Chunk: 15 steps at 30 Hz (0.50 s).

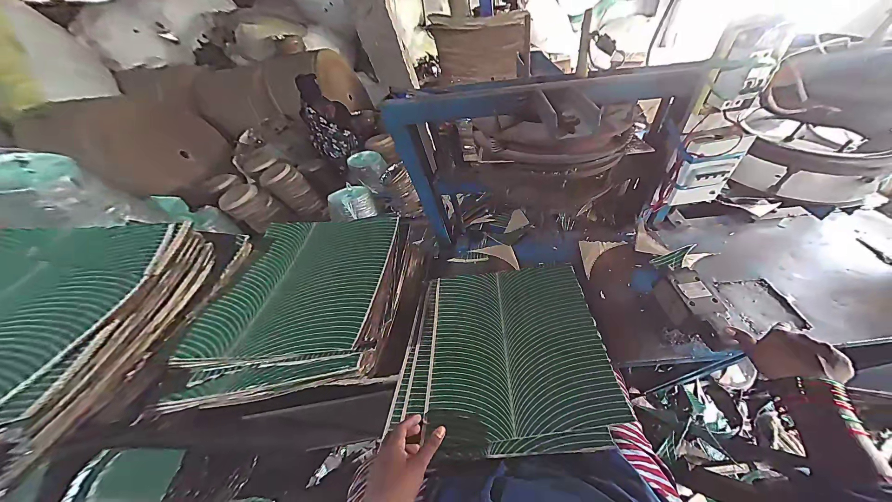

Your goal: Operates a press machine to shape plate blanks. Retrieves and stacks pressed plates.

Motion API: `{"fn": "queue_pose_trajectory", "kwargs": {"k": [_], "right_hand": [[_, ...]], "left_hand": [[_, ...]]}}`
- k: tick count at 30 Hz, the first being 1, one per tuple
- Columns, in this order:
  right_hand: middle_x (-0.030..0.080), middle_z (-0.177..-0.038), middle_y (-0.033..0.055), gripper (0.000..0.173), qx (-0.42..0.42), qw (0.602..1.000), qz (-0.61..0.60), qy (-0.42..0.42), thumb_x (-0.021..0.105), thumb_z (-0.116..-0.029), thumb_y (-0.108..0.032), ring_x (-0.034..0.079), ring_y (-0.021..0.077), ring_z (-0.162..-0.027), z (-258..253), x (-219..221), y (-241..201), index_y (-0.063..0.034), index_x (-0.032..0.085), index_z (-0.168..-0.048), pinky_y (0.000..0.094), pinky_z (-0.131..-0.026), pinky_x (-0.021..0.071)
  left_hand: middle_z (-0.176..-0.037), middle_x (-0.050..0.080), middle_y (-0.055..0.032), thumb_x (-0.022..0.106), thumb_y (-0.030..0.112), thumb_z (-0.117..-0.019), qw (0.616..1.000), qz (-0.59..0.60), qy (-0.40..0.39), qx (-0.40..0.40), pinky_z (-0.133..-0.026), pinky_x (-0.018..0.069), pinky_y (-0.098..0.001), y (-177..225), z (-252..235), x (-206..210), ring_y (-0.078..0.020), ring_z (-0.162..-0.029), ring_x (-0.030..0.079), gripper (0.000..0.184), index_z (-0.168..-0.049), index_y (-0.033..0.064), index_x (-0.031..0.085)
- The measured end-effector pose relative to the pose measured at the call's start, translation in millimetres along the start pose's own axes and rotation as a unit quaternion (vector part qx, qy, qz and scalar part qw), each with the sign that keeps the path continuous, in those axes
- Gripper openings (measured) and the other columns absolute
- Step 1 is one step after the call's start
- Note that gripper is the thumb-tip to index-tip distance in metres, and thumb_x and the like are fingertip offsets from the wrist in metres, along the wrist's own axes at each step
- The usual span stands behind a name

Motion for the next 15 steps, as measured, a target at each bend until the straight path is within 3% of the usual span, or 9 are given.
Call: {"fn": "queue_pose_trajectory", "kwargs": {"k": [3, 5, 7, 9, 15], "right_hand": [[0.063, -0.131, 0.0339, 0.083, -0.011, 1.0, -0.003, 0.024, 0.054, -0.0972, -0.067, 0.058, 0.0472, -0.129, -1, 0, 1, 0.0093, 0.061, -0.129, 0.0618, -0.107, 0.0418], [0.062, -0.133, 0.0341, 0.083, -0.009, 1.0, 0.002, 0.022, 0.054, -0.0977, -0.066, 0.057, 0.0472, -0.131, 2, -2, -1, 0.0088, 0.059, -0.133, 0.0613, -0.108, 0.0415], [0.061, -0.133, 0.0343, 0.081, -0.004, 1.0, -0.001, 0.011, 0.054, -0.0992, -0.063, 0.056, 0.0466, -0.132, 8, -6, -3, 0.0096, 0.057, -0.135, 0.0602, -0.109, 0.0402], [0.061, -0.132, 0.0356, 0.08, -0.009, 1.0, -0.008, 0.007, 0.054, -0.1003, -0.061, 0.057, 0.0473, -0.13, 12, -10, -5, 0.012, 0.057, -0.133, 0.0599, -0.11, 0.0402], [0.062, -0.13, 0.0357, 0.077, -0.015, 1.0, 0.001, 0.009, 0.053, -0.1013, -0.06, 0.058, 0.0478, -0.128, 10, -7, -5, 0.0114, 0.058, -0.131, 0.0611, -0.107, 0.0411]], "left_hand": [[-0.139, 0.054, -0.0314, 0.07, 0.023, -0.0978, 0.997, 0.072, -0.017, -0.024, -0.09, 0.0541, -0.0536, 5, 7, 2, -0.0395, -0.112, 0.064, 0.061, -0.145, -0.0075, 0.047], [-0.141, 0.052, -0.0289, 0.068, 0.021, -0.0991, 0.989, 0.138, -0.028, -0.048, -0.088, 0.0554, -0.0527, 6, 12, 4, -0.0379, -0.114, 0.063, 0.058, -0.146, -0.0056, 0.045], [-0.136, 0.054, -0.0242, 0.063, 0.016, -0.1011, 0.975, 0.207, -0.038, -0.067, -0.086, 0.0548, -0.0478, 8, 16, 6, -0.0316, -0.113, 0.061, 0.052, -0.145, -0.0048, 0.045], [-0.126, 0.057, -0.0181, 0.057, 0.012, -0.1037, 0.962, 0.254, -0.041, -0.091, -0.08, 0.0543, -0.0388, 10, 19, 9, -0.0224, -0.103, 0.062, 0.045, -0.144, -0.003, 0.044], [-0.125, 0.06, -0.0212, 0.06, 0.014, -0.1029, 0.965, 0.233, -0.06, -0.102, -0.079, 0.0561, -0.0394, 7, 18, 10, -0.0242, -0.099, 0.066, 0.048, -0.145, -0.0024, 0.043]]}}
Point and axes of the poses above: each hand's wrist, its own z-axis away from the middle knuckle, its own x-axis out of the palm, y = z × x, the point moved 9 cm from there along -z, towards the middle knuckle
